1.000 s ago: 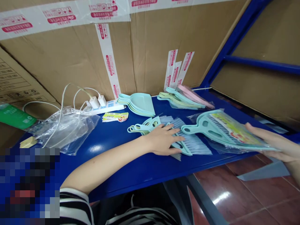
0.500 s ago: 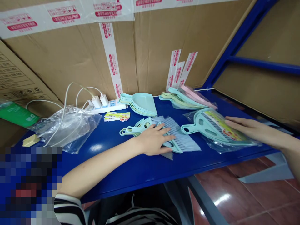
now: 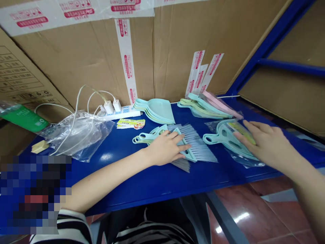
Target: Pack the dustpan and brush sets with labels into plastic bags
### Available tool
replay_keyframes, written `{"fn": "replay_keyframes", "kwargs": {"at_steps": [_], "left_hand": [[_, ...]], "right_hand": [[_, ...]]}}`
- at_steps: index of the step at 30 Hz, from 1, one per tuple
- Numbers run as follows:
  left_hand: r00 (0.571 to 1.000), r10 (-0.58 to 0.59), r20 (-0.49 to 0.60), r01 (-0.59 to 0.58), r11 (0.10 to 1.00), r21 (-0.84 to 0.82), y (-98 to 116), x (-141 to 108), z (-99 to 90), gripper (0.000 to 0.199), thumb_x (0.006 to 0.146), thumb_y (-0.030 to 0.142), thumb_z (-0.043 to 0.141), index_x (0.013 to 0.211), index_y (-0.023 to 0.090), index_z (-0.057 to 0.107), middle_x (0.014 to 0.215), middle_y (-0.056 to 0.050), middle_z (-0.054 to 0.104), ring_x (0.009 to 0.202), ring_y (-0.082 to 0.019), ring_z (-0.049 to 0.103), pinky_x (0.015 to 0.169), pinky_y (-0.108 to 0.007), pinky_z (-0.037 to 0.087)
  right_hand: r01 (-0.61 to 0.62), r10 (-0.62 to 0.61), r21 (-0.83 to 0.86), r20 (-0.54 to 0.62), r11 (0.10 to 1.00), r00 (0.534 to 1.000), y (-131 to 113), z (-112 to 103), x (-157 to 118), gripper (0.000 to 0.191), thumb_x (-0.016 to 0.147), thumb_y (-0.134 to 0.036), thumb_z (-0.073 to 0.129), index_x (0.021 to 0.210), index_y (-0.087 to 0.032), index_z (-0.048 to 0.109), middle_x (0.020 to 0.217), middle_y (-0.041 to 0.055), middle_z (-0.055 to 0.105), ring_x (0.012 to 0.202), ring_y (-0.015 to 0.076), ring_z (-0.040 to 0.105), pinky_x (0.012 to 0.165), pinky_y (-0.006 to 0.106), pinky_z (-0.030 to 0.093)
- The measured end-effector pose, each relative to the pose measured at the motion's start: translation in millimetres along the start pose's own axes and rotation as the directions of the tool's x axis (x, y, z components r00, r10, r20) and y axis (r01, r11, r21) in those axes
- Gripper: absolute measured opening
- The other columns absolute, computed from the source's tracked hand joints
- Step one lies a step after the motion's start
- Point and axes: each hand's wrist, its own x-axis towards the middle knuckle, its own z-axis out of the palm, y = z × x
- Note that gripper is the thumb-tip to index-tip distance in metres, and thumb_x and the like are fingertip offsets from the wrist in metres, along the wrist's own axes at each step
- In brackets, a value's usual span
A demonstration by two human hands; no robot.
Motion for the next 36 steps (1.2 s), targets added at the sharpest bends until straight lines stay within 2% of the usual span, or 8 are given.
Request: {"fn": "replay_keyframes", "kwargs": {"at_steps": [2,7,12,17,21,24,29,36], "left_hand": [[1.000,0.003,-0.008,-0.002,0.999,0.033,1,-6,-1.3,0.043,0.099,0.043,0.042,0.134,0.021,0.054,0.137,-0.013,0.056,0.120,-0.026,0.054,0.095,-0.037,0.040],[0.994,-0.021,-0.108,0.029,0.997,0.075,1,-35,-7.7,0.034,0.101,0.032,0.038,0.127,0.018,0.055,0.135,-0.011,0.057,0.117,-0.025,0.054,0.093,-0.037,0.040],[0.980,-0.116,-0.162,0.133,0.986,0.098,-10,-77,-13.0,0.026,0.099,0.018,0.036,0.096,0.016,0.062,0.103,-0.008,0.068,0.093,-0.021,0.060,0.080,-0.033,0.043],[0.939,-0.254,-0.232,0.284,0.953,0.106,-29,-118,-3.1,0.039,0.102,0.026,0.028,0.080,0.018,0.060,0.077,-0.005,0.065,0.074,-0.020,0.058,0.069,-0.032,0.041],[0.903,-0.428,-0.032,0.428,0.904,-0.001,-35,-131,10.7,0.037,0.102,0.027,0.030,0.076,0.019,0.056,0.066,-0.002,0.062,0.062,-0.017,0.060,0.061,-0.029,0.040],[0.878,-0.467,0.101,0.473,0.880,-0.041,-34,-131,15.8,0.031,0.100,0.025,0.037,0.076,0.019,0.054,0.065,-0.001,0.062,0.060,-0.018,0.063,0.057,-0.028,0.040],[0.863,-0.483,0.145,0.496,0.865,-0.071,-31,-128,13.7,0.026,0.099,0.023,0.039,0.076,0.019,0.051,0.069,-0.001,0.064,0.063,-0.019,0.066,0.057,-0.027,0.043],[0.848,-0.494,0.194,0.520,0.846,-0.118,-33,-128,8.7,0.025,0.099,0.023,0.038,0.076,0.019,0.050,0.071,-0.001,0.064,0.065,-0.018,0.065,0.059,-0.027,0.045]], "right_hand": [[0.028,-0.028,-0.022,-0.024,0.999,0.999,-26,-3,3,0.065,0.093,-0.057,0.031,0.125,-0.008,0.058,0.118,0.0293,0.061,0.104,0.0434,0.059,0.085,0.058,0.046],[0.168,-0.177,-0.060,-0.197,0.984,0.964,-95,-10,16,0.054,0.097,-0.046,0.036,0.131,-0.007,0.052,0.122,0.0294,0.058,0.110,0.0437,0.056,0.091,0.062,0.044],[0.385,-0.349,0.111,-0.251,0.916,0.903,-128,10,27,0.046,0.096,-0.033,0.047,0.139,-0.018,0.047,0.128,0.0184,0.060,0.121,0.0393,0.051,0.095,0.060,0.046],[0.566,-0.557,0.274,-0.116,0.778,0.822,-135,29,26,0.044,0.098,-0.028,0.043,0.142,-0.027,0.046,0.124,0.0103,0.065,0.118,0.0291,0.058,0.093,0.050,0.052],[0.553,-0.560,0.308,-0.075,0.774,0.825,-134,32,21,0.047,0.096,-0.032,0.046,0.143,-0.025,0.044,0.129,0.0119,0.063,0.119,0.0293,0.058,0.092,0.048,0.054],[0.569,-0.576,0.316,-0.082,0.759,0.813,-134,32,17,0.052,0.095,-0.033,0.048,0.146,-0.025,0.039,0.128,0.0132,0.063,0.118,0.0299,0.059,0.090,0.047,0.055],[0.525,-0.525,0.349,-0.105,0.776,0.845,-133,29,14,0.047,0.092,-0.032,0.050,0.138,-0.022,0.045,0.127,0.0158,0.062,0.113,0.0299,0.063,0.086,0.045,0.057],[0.494,-0.502,0.464,-0.117,0.735,0.857,-132,25,17,0.017,0.089,-0.027,0.055,0.104,-0.025,0.059,0.098,0.0086,0.072,0.103,0.0287,0.067,0.080,0.044,0.059]]}}
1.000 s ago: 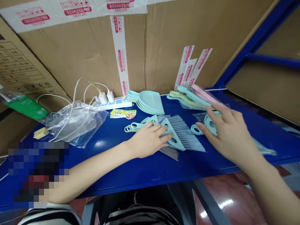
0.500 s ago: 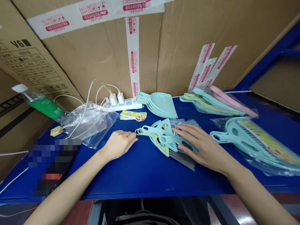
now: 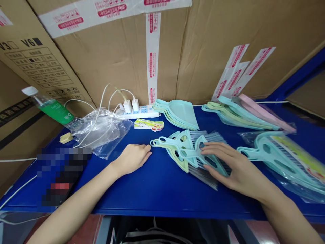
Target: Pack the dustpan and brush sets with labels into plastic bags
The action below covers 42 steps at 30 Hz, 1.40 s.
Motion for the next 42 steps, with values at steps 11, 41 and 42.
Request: {"fn": "replay_keyframes", "kwargs": {"at_steps": [11,41,42], "left_hand": [[0.984,0.020,-0.175,-0.018,1.000,0.015,-4,49,-58.0,0.021,0.095,0.019,0.041,0.084,0.017,0.059,0.076,-0.003,0.065,0.067,-0.017,0.061,0.063,-0.028,0.044],[0.773,0.469,-0.428,-0.244,0.842,0.482,9,47,-52.6,0.027,0.092,0.008,0.044,0.084,0.017,0.067,0.071,-0.002,0.063,0.064,-0.016,0.059,0.061,-0.031,0.041],[0.755,0.476,-0.452,-0.236,0.839,0.490,8,31,-50.5,0.027,0.093,0.008,0.043,0.085,0.017,0.067,0.070,-0.001,0.064,0.063,-0.017,0.058,0.061,-0.031,0.041]], "right_hand": [[-0.006,0.007,-0.006,0.043,1.000,0.999,1,1,-3,0.020,0.091,-0.026,0.051,0.109,-0.024,0.057,0.106,0.0111,0.070,0.103,0.0277,0.067,0.083,0.045,0.056],[-0.059,0.083,0.121,-0.210,0.991,0.974,-7,-11,-1,0.024,0.089,-0.022,0.055,0.112,-0.025,0.052,0.100,0.0077,0.065,0.099,0.0244,0.064,0.080,0.037,0.051],[-0.052,0.076,0.108,-0.223,0.993,0.972,-9,-11,-1,0.024,0.088,-0.022,0.055,0.112,-0.025,0.052,0.100,0.0078,0.065,0.099,0.0247,0.063,0.079,0.037,0.051]]}}
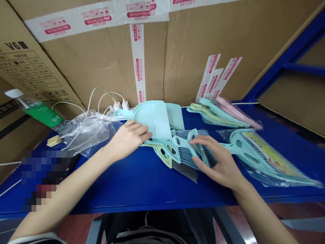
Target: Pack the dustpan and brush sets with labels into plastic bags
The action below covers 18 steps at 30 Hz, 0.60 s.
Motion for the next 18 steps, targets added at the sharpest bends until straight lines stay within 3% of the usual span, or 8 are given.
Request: {"fn": "replay_keyframes", "kwargs": {"at_steps": [6,10,14,18], "left_hand": [[0.989,-0.132,-0.064,0.128,0.990,-0.061,28,-78,-41.5,0.034,0.099,0.008,0.034,0.089,0.013,0.067,0.074,-0.003,0.069,0.064,-0.015,0.059,0.066,-0.031,0.044],[0.979,-0.205,0.024,0.206,0.973,-0.107,43,-111,-60.0,0.033,0.099,0.008,0.034,0.092,0.014,0.066,0.075,-0.002,0.070,0.067,-0.014,0.062,0.068,-0.029,0.047],[0.967,-0.247,0.058,0.253,0.957,-0.139,54,-129,-63.2,0.034,0.099,0.008,0.034,0.090,0.015,0.066,0.074,-0.002,0.069,0.067,-0.014,0.062,0.068,-0.029,0.046],[0.965,-0.240,0.108,0.256,0.951,-0.173,60,-137,-52.3,0.034,0.099,0.009,0.034,0.090,0.016,0.066,0.075,-0.001,0.069,0.067,-0.014,0.061,0.068,-0.030,0.046]], "right_hand": [[0.056,-0.055,-0.078,0.011,0.995,0.998,-20,10,6,0.024,0.090,-0.020,0.054,0.113,-0.023,0.051,0.099,0.0087,0.059,0.096,0.0238,0.061,0.080,0.037,0.051],[0.057,-0.054,-0.027,0.092,0.998,0.994,-48,25,15,0.025,0.089,-0.019,0.053,0.114,-0.021,0.051,0.097,0.0088,0.058,0.091,0.0225,0.060,0.077,0.036,0.051],[0.108,-0.117,0.053,0.191,0.993,0.975,-76,42,27,0.024,0.087,-0.016,0.052,0.110,-0.019,0.054,0.094,0.0088,0.059,0.086,0.0218,0.057,0.076,0.038,0.050],[0.163,-0.188,0.116,0.249,0.980,0.950,-94,57,35,0.023,0.085,-0.017,0.052,0.107,-0.017,0.058,0.091,0.0084,0.058,0.084,0.0217,0.054,0.076,0.039,0.049]]}}
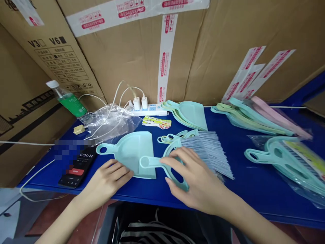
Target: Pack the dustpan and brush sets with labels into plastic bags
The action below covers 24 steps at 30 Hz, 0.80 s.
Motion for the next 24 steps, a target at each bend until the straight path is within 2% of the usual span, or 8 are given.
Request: {"fn": "replay_keyframes", "kwargs": {"at_steps": [5,14,19,24], "left_hand": [[0.999,0.048,0.008,-0.047,0.998,-0.042,1,4,15.0,0.031,0.099,0.009,0.036,0.092,0.015,0.065,0.082,-0.002,0.070,0.068,-0.014,0.060,0.068,-0.029,0.045],[0.988,0.155,0.012,-0.152,0.982,-0.114,4,27,32.6,0.027,0.100,0.011,0.038,0.095,0.014,0.065,0.079,0.000,0.071,0.069,-0.013,0.061,0.063,-0.027,0.046],[0.980,0.200,0.000,-0.198,0.969,-0.147,8,41,39.9,0.022,0.098,0.011,0.044,0.091,0.014,0.065,0.077,0.001,0.070,0.069,-0.013,0.062,0.064,-0.027,0.044],[0.974,0.226,-0.012,-0.225,0.964,-0.141,13,53,45.5,0.019,0.095,0.010,0.050,0.086,0.014,0.065,0.073,0.003,0.068,0.064,-0.013,0.058,0.059,-0.028,0.041]], "right_hand": [[0.006,-0.005,-0.020,0.011,1.000,1.000,1,9,1,0.023,0.085,-0.016,0.051,0.107,-0.016,0.059,0.090,0.0088,0.057,0.085,0.0222,0.053,0.075,0.039,0.048],[-0.036,0.042,-0.104,0.058,0.994,0.997,17,1,-12,0.027,0.088,-0.017,0.048,0.111,-0.017,0.062,0.089,0.0085,0.057,0.084,0.0223,0.056,0.075,0.039,0.047],[-0.004,0.030,-0.225,0.114,0.974,0.993,24,6,-9,0.033,0.088,-0.017,0.048,0.116,-0.017,0.065,0.087,0.0093,0.057,0.084,0.0243,0.054,0.075,0.039,0.044],[-0.002,0.045,-0.366,0.110,0.931,0.993,33,11,-7,0.033,0.088,-0.018,0.048,0.115,-0.015,0.067,0.085,0.0099,0.058,0.085,0.0254,0.053,0.080,0.040,0.039]]}}
